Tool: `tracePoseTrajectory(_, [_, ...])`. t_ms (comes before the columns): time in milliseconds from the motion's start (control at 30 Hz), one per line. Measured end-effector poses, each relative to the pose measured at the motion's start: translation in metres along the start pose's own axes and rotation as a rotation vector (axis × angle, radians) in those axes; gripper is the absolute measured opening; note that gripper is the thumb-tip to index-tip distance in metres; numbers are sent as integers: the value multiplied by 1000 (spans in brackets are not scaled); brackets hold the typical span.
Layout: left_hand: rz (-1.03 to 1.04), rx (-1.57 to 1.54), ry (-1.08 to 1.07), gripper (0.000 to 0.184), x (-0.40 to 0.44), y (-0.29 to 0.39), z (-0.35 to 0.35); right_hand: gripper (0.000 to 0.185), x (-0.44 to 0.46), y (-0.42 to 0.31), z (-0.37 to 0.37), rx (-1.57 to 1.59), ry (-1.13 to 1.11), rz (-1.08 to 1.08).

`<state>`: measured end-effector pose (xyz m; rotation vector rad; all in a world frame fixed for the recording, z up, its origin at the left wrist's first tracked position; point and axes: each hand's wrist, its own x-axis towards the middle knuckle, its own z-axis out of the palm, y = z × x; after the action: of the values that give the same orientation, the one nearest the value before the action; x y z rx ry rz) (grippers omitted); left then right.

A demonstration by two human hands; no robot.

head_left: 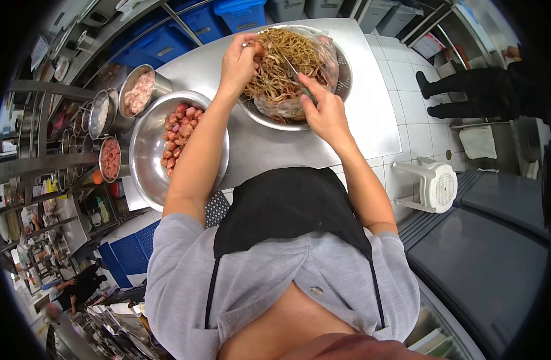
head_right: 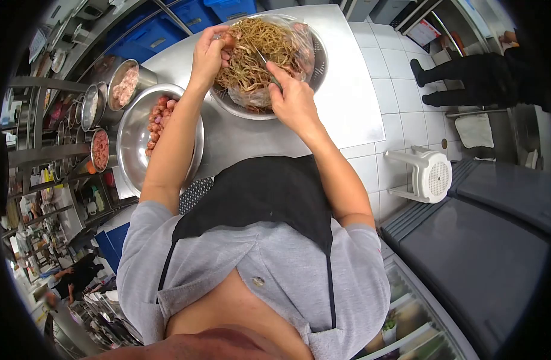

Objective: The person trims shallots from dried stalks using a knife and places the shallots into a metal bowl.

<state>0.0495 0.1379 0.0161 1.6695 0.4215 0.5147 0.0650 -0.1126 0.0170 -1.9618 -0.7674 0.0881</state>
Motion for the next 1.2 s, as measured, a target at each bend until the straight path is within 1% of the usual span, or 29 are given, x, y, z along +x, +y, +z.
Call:
tracePoseTrajectory(33, [-6,43,-19,28,-2,1,-2,46,1,-1,1,-41,-44,51])
tracePoseTrajectory(67, [-12,85,-36,29,-4,2,-5,47,2,-2,2,-45,-16,42])
tracePoseTrajectory(100, [-19,127,-51,30,-7,3,-7,47,1,-5,3,-33,18,-7])
tracePoseTrajectory(167, [-9,115,-48,31,-9,0,-10,46,0,-16,4,-8,87,-101])
tracePoseTrajectory(200, [-7,109,-50,32,-11,-3,-10,46,2,-20,5,-18,71,-121])
tracePoseTrajectory(267, [112,143,-31,32,-11,-18,-12,46,5,-26,9,-37,46,-160])
tracePoseTrajectory(300, [176,160,-20,31,-10,-16,-12,46,7,-25,9,-86,1,-95])
tracePoseTrajectory(367, [195,224,-2,33,-14,-12,-14,47,12,-24,9,-184,-88,36])
tracePoseTrajectory(467, [194,301,-1,34,-22,-8,-19,48,6,-23,7,-212,-1,-11])
tracePoseTrajectory(567, [221,293,-3,35,-29,-5,-21,48,0,-36,9,-141,75,-191])
tracePoseTrajectory(600, [242,277,-5,36,-31,-4,-20,47,2,-44,9,-99,29,-157])
tracePoseTrajectory(700, [293,258,59,34,-35,-2,-16,46,19,-24,18,-40,-51,-204])
tracePoseTrajectory(733, [313,294,64,34,-36,0,-16,45,23,-19,16,-168,-49,-167])
tracePoseTrajectory(800, [347,368,82,35,-39,1,-20,45,22,-17,3,-257,-82,-101])
tracePoseTrajectory(833, [332,365,81,35,-38,-1,-22,45,22,-25,-3,-302,-101,-71])
tracePoseTrajectory(967, [260,320,81,35,-38,-17,-28,47,4,-64,-26,-432,-146,-67])
tracePoseTrajectory(1067, [171,299,69,34,-41,-12,-28,46,-1,-71,-31,-414,-100,-75])
tracePoseTrajectory(1100, [134,298,59,34,-42,-10,-27,46,1,-70,-27,-329,-83,-143])
tracePoseTrajectory(1167, [144,321,56,32,-45,-11,-26,45,8,-61,-7,-157,-47,-271])
tracePoseTrajectory(1200, [151,332,54,30,-45,-11,-26,45,15,-50,3,-108,-57,-289])
